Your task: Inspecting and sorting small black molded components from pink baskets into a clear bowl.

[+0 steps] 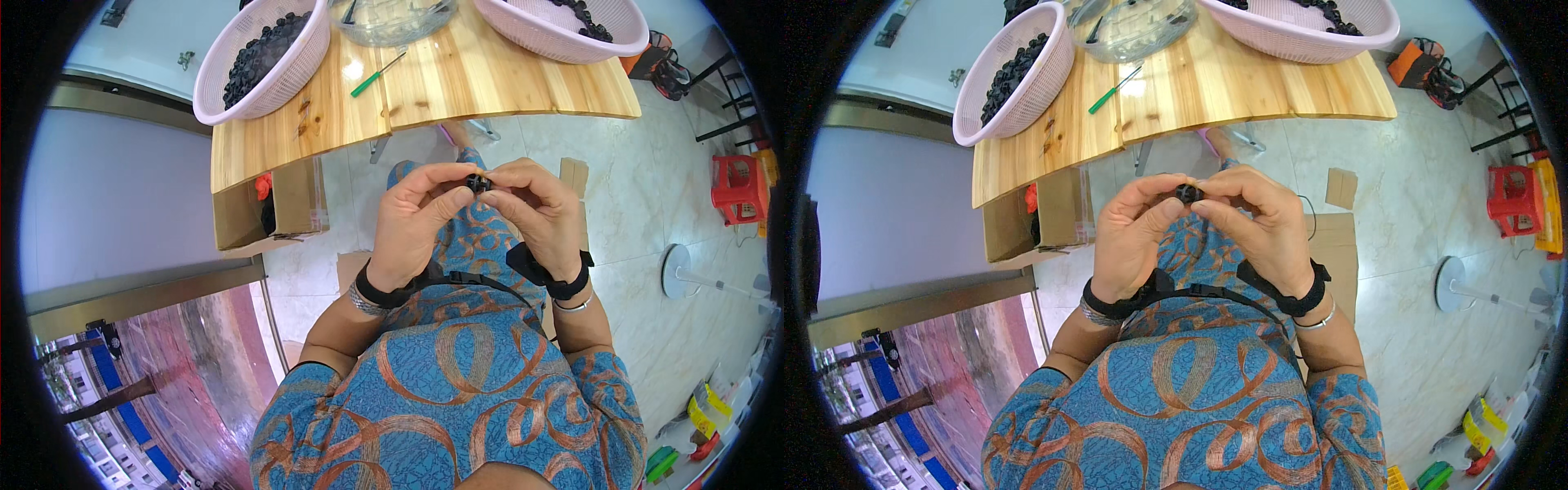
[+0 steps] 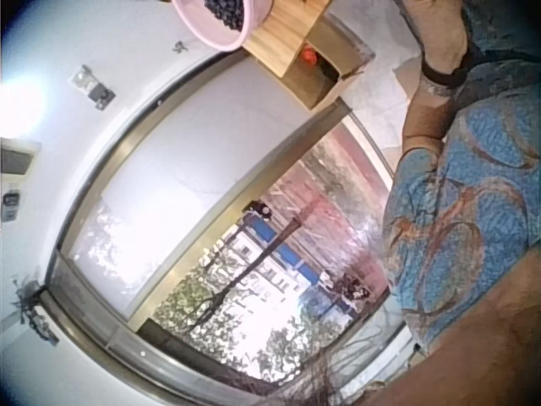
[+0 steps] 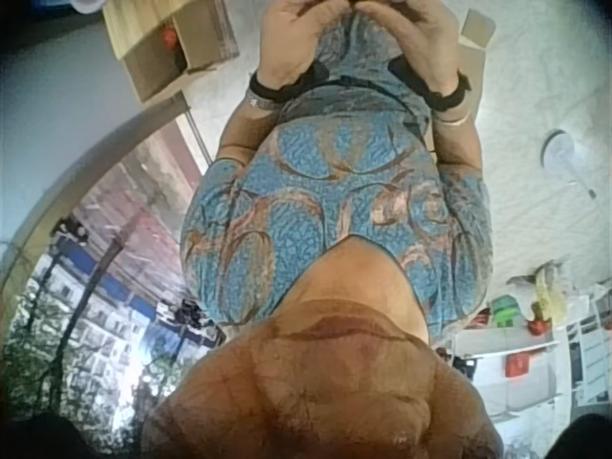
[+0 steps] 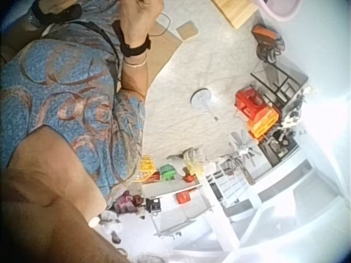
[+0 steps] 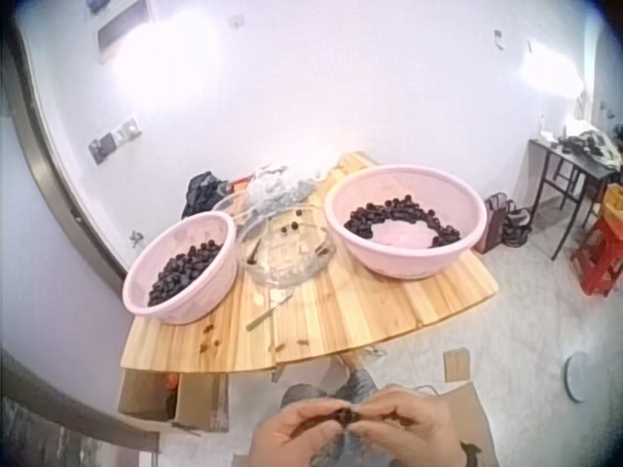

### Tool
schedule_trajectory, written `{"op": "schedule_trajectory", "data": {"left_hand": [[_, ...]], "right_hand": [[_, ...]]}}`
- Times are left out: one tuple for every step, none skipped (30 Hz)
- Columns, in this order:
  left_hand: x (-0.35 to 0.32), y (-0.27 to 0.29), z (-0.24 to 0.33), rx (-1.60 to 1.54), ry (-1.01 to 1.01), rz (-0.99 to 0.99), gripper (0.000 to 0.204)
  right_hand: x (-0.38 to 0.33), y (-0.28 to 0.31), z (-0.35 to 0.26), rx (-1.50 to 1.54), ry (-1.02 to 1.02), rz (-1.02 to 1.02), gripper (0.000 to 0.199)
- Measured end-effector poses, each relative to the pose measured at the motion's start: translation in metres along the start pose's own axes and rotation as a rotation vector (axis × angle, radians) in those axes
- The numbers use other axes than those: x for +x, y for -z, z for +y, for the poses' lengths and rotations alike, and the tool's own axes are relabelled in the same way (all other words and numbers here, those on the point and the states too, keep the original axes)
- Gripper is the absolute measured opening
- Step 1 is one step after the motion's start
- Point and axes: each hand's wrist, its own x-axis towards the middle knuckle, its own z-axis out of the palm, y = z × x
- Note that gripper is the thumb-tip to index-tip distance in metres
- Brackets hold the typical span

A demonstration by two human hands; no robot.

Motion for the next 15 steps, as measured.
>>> {"op": "schedule_trajectory", "data": {"left_hand": [[0.000,-0.001,0.001,-0.056,0.027,0.003,0.023],[0.000,-0.001,0.001,-0.112,0.053,0.006,0.024],[0.000,-0.001,0.001,-0.112,0.053,0.005,0.024],[0.000,-0.001,0.001,-0.140,0.068,0.001,0.024],[0.000,0.000,0.001,-0.168,0.082,-0.002,0.024],[0.000,0.000,0.001,-0.167,0.082,-0.003,0.024],[0.000,0.001,0.001,-0.181,0.093,-0.004,0.024],[0.001,0.001,0.001,-0.196,0.104,-0.005,0.024],[0.001,0.001,0.001,-0.195,0.104,-0.008,0.024],[0.001,0.002,0.001,-0.212,0.117,-0.011,0.024],[0.001,0.002,0.001,-0.229,0.131,-0.014,0.024],[0.002,0.003,0.001,-0.227,0.132,-0.017,0.024],[0.002,0.003,0.001,-0.271,0.144,-0.025,0.024],[0.002,0.004,0.000,-0.314,0.156,-0.033,0.024],[0.002,0.005,-0.001,-0.311,0.159,-0.037,0.024]], "right_hand": [[-0.001,0.000,0.000,0.116,-0.084,0.022,0.016],[-0.001,0.000,0.002,0.116,-0.083,0.023,0.016],[-0.001,0.000,0.003,0.185,-0.120,0.029,0.016],[-0.002,0.000,0.003,0.254,-0.157,0.036,0.015],[-0.002,-0.001,0.003,0.254,-0.156,0.036,0.015],[-0.002,-0.001,0.003,0.283,-0.196,0.050,0.016],[-0.002,-0.002,0.002,0.312,-0.236,0.064,0.017],[-0.002,-0.001,0.004,0.312,-0.234,0.066,0.017],[-0.003,-0.001,0.006,0.348,-0.248,0.069,0.018],[-0.003,-0.001,0.008,0.385,-0.262,0.073,0.018],[-0.004,-0.001,0.009,0.385,-0.261,0.076,0.018],[-0.004,-0.002,0.010,0.385,-0.264,0.080,0.018],[-0.004,-0.002,0.011,0.384,-0.267,0.084,0.019],[-0.004,-0.003,0.010,0.385,-0.265,0.088,0.019],[-0.004,-0.004,0.010,0.379,-0.251,0.092,0.019]]}}
